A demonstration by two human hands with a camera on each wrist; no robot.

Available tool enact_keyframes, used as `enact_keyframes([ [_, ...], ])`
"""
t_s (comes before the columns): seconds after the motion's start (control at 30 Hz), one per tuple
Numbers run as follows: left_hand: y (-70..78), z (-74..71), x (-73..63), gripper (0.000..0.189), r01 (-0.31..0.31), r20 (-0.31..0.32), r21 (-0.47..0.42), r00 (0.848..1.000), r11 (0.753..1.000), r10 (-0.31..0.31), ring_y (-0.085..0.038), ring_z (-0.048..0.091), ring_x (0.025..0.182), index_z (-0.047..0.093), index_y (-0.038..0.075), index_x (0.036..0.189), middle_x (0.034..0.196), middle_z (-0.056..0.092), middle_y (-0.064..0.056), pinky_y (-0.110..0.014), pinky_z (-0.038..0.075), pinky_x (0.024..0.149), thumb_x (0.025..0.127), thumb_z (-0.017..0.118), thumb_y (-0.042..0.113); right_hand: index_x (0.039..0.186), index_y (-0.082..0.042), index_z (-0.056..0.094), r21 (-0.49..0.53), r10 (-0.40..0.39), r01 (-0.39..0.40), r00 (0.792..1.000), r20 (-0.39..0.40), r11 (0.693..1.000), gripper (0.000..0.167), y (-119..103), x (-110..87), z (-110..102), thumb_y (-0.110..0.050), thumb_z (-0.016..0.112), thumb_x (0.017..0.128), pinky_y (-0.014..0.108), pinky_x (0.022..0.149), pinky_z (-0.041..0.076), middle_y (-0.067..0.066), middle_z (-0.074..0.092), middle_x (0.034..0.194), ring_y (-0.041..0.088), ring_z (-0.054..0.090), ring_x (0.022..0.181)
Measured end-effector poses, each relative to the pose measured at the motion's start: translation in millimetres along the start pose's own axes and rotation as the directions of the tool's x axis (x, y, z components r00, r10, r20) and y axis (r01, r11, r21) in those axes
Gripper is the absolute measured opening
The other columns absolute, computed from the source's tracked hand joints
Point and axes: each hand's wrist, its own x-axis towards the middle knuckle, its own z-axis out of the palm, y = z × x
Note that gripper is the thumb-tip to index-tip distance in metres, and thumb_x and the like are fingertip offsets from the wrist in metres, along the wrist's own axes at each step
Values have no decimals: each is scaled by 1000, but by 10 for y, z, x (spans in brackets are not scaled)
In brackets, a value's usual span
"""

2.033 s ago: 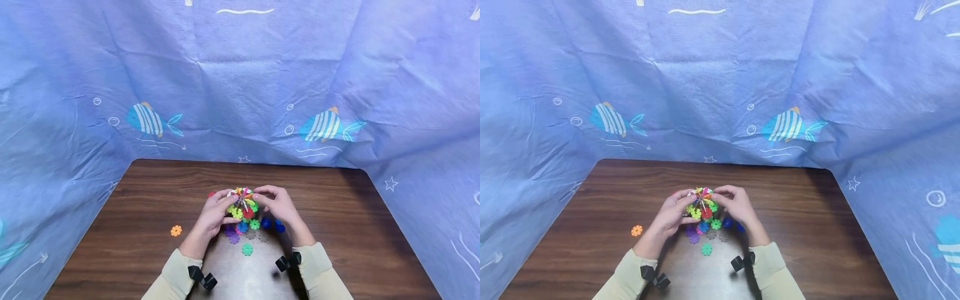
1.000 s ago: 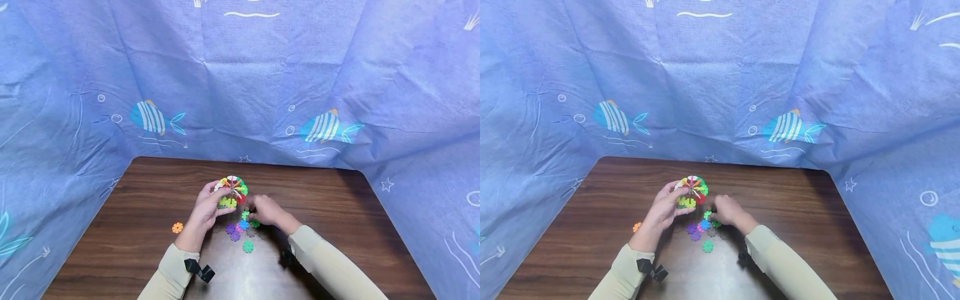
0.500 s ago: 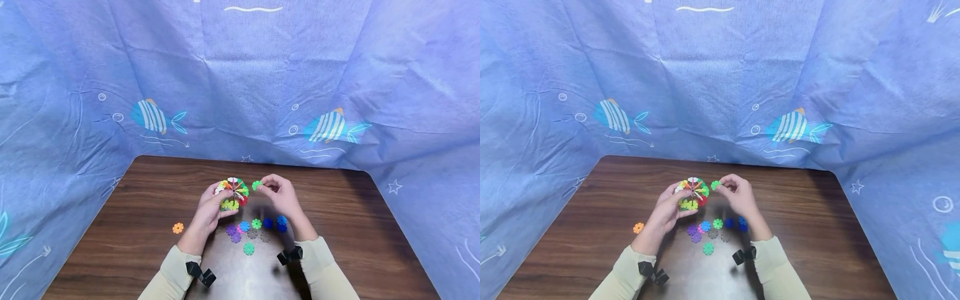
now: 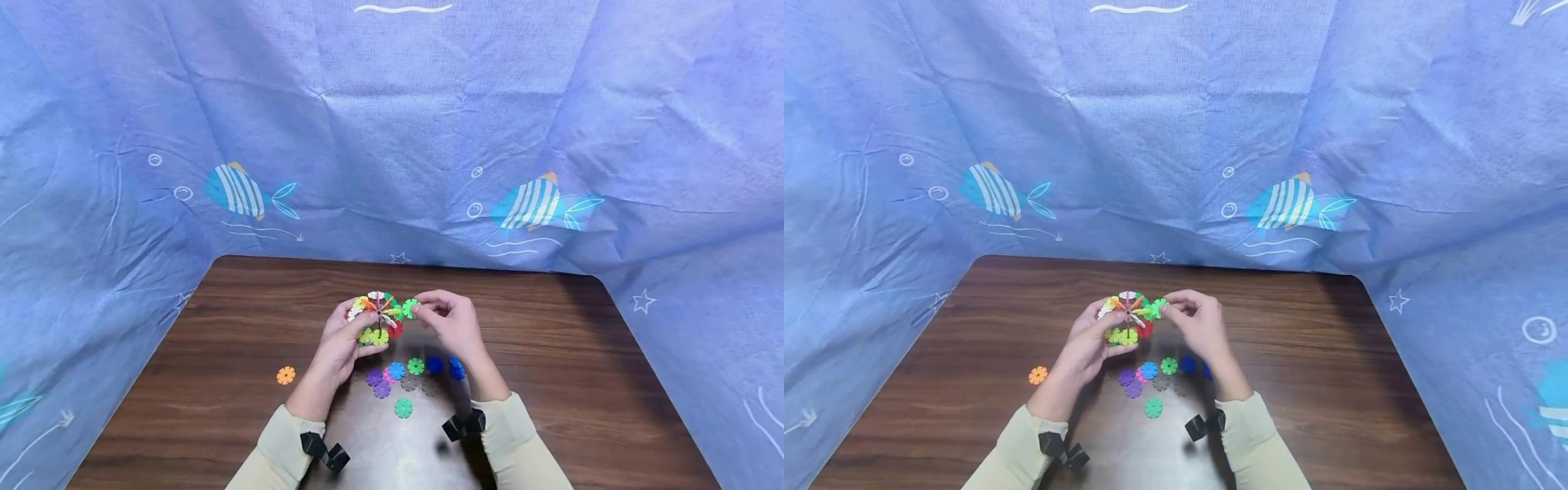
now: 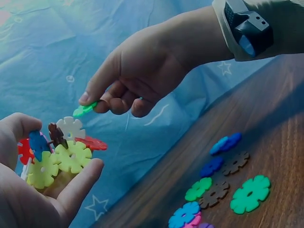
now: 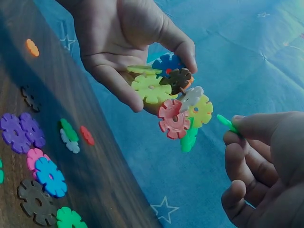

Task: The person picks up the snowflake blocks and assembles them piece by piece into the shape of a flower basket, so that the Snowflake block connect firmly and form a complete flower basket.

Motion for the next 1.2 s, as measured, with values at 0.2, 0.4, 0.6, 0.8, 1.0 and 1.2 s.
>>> enact_keyframes([
  [0.2, -24, 26, -8, 52, -14, 27, 18, 1000, 1000, 13, -22, 72, 92, 40, 7, 139, 111, 62, -8, -49, 64, 72, 94, 67, 10, 101, 5, 78, -7, 7, -7, 1000, 28, 1000, 13, -152, -53, -22, -4, 77, 91, 21, 51, 48, 22, 75, 83, 38, 68, 67],
  [0.4, -19, 33, -26, 55, -38, 27, 52, 999, 998, 36, -24, 74, 89, 40, 8, 144, 117, 63, -12, -47, 64, 71, 95, 66, 9, 100, 5, 78, -22, -2, 3, 999, 51, 1000, 13, -137, -52, -23, -4, 76, 92, 21, 55, 51, 23, 75, 85, 48, 67, 72],
  [0.6, -25, 41, -27, 56, -69, 24, 127, 998, 990, 66, -25, 74, 90, 39, 7, 145, 124, 62, -19, -49, 64, 73, 96, 65, 7, 100, 2, 80, -50, -36, 40, 997, 67, 998, 14, 45, -8, -23, -8, 77, 91, 22, 59, 53, 16, 76, 84, 21, 67, 68],
  [0.8, -46, 48, -29, 56, -80, 34, 148, 997, 986, 76, -26, 74, 91, 39, 7, 146, 126, 61, -22, -47, 64, 71, 97, 65, 7, 98, -7, 82, -81, -61, 67, 995, 78, 994, 11, 266, 41, -15, -13, 80, 90, 22, 59, 53, 7, 77, 82, 9, 63, 68],
  [1.0, -63, 68, -34, 58, -86, 63, 159, 995, 984, 77, -23, 73, 89, 37, 7, 148, 126, 62, -21, -43, 65, 69, 97, 65, 3, 98, -8, 83, -111, -77, 86, 994, 82, 990, 10, 255, 44, -7, -14, 78, 91, 23, 60, 53, 5, 77, 82, 10, 63, 68],
  [1.2, -66, 94, -53, 57, -87, 93, 176, 993, 981, 71, -22, 72, 91, 37, 7, 149, 128, 61, -21, -42, 65, 70, 99, 63, 3, 96, -11, 83, -165, -76, 88, 994, 77, 982, 8, 229, 34, 9, -15, 78, 92, 24, 59, 52, 1, 77, 82, 10, 62, 68],
])
